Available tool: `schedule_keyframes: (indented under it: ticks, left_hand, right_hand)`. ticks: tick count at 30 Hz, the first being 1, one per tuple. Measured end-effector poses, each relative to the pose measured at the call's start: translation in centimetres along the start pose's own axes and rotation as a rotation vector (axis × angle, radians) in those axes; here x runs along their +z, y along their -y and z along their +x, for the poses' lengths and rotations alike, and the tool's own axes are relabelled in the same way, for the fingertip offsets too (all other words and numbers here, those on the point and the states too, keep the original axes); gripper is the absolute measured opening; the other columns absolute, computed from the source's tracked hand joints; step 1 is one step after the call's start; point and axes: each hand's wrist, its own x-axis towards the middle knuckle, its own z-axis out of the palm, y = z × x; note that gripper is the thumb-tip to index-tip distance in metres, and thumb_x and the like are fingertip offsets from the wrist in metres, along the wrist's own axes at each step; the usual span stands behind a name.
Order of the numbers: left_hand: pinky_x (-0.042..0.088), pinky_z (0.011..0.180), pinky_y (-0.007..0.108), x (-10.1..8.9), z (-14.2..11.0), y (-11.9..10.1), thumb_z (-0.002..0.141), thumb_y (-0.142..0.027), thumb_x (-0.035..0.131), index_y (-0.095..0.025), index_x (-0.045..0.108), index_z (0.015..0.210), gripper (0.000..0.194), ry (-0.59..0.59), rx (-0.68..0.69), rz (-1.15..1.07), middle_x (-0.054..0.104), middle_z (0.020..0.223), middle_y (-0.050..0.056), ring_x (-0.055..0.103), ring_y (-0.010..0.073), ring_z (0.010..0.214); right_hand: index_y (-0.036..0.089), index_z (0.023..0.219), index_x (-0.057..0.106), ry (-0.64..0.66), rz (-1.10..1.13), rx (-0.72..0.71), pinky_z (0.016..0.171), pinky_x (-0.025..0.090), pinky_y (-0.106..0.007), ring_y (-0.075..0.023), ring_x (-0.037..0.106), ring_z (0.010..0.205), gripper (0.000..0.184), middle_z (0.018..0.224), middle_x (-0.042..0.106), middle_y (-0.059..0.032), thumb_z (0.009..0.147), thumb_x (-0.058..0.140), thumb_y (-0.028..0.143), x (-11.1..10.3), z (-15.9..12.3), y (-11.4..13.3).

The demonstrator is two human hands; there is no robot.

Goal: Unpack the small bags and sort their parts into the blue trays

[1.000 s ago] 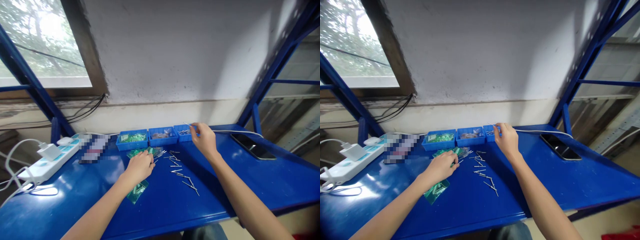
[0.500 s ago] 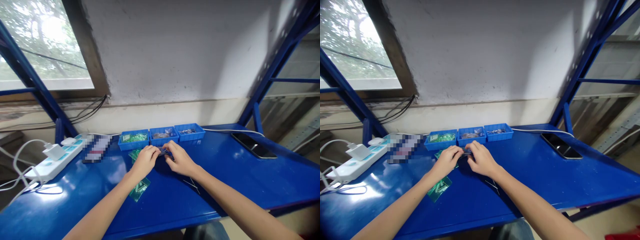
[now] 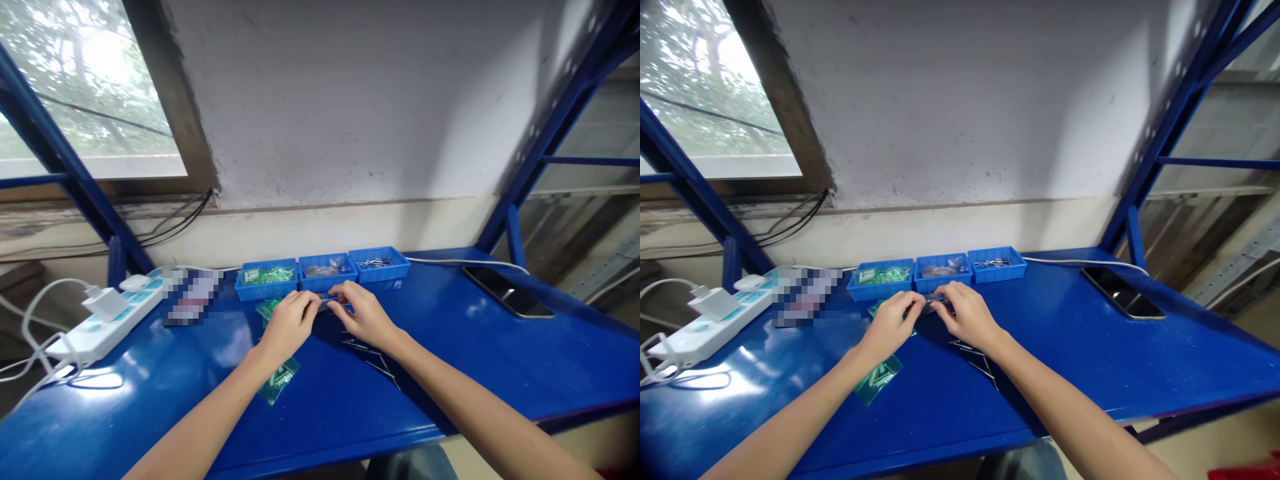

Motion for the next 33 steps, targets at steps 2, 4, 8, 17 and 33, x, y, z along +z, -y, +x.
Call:
schedule_keyframes:
  ticks: [2, 4, 8, 17, 33]
  left_hand:
    - [0.042, 0.070, 0.027, 0.0, 0.0, 0.1, 0.092, -0.025, 0.039, -0.020, 0.055, 0.080, 0.021, 0.012, -0.018, -0.017, 0.061, 0.077, 0.002, 0.057, 0.0166, 0.077]
    - [0.042, 0.069, 0.026, -0.1, 0.0, 0.2, 0.092, -0.025, 0.037, -0.019, 0.054, 0.077, 0.023, 0.031, -0.039, -0.040, 0.060, 0.075, 0.002, 0.058, 0.0162, 0.075]
    - [0.042, 0.067, 0.025, -0.2, 0.1, -0.1, 0.093, -0.028, 0.034, -0.019, 0.055, 0.078, 0.028, 0.051, -0.063, -0.095, 0.060, 0.072, 0.001, 0.058, 0.0150, 0.070]
    - [0.043, 0.077, 0.033, 2.4, -1.6, -2.6, 0.083, -0.035, 0.056, -0.023, 0.060, 0.094, 0.017, 0.320, 0.086, 0.077, 0.062, 0.088, 0.002, 0.056, 0.0206, 0.086]
    - [0.043, 0.077, 0.033, 0.4, 0.1, 0.1, 0.090, -0.018, 0.040, -0.019, 0.053, 0.079, 0.016, 0.083, -0.021, 0.079, 0.060, 0.081, 0.003, 0.053, 0.0193, 0.081]
  right_hand:
    - [0.019, 0.096, 0.051, -0.007, 0.010, -0.013, 0.066, 0.043, -0.027, -0.0160, 0.052, 0.071, 0.011, 0.078, 0.054, -0.0037, 0.089, 0.049, 0.027, 0.0, 0.0, 0.0]
    - [0.019, 0.091, 0.051, -0.002, 0.010, -0.040, 0.067, 0.042, -0.027, -0.0156, 0.052, 0.072, 0.007, 0.079, 0.055, -0.0040, 0.089, 0.046, 0.023, 0.0, 0.1, 0.0]
    - [0.019, 0.087, 0.051, 0.016, -0.033, -0.096, 0.065, 0.042, -0.027, -0.0152, 0.051, 0.070, 0.010, 0.077, 0.055, -0.0041, 0.091, 0.042, 0.021, -0.8, 0.4, -0.2]
    - [0.018, 0.089, 0.056, -0.510, -0.443, 0.316, 0.061, 0.038, -0.027, -0.0163, 0.054, 0.063, 0.016, 0.070, 0.059, -0.0033, 0.089, 0.045, 0.030, -5.7, 0.7, -4.6]
    - [0.020, 0.087, 0.056, 0.183, 0.017, -0.020, 0.063, 0.039, -0.023, -0.0136, 0.051, 0.069, 0.007, 0.076, 0.054, -0.0019, 0.084, 0.050, 0.020, -0.1, 0.0, -0.4]
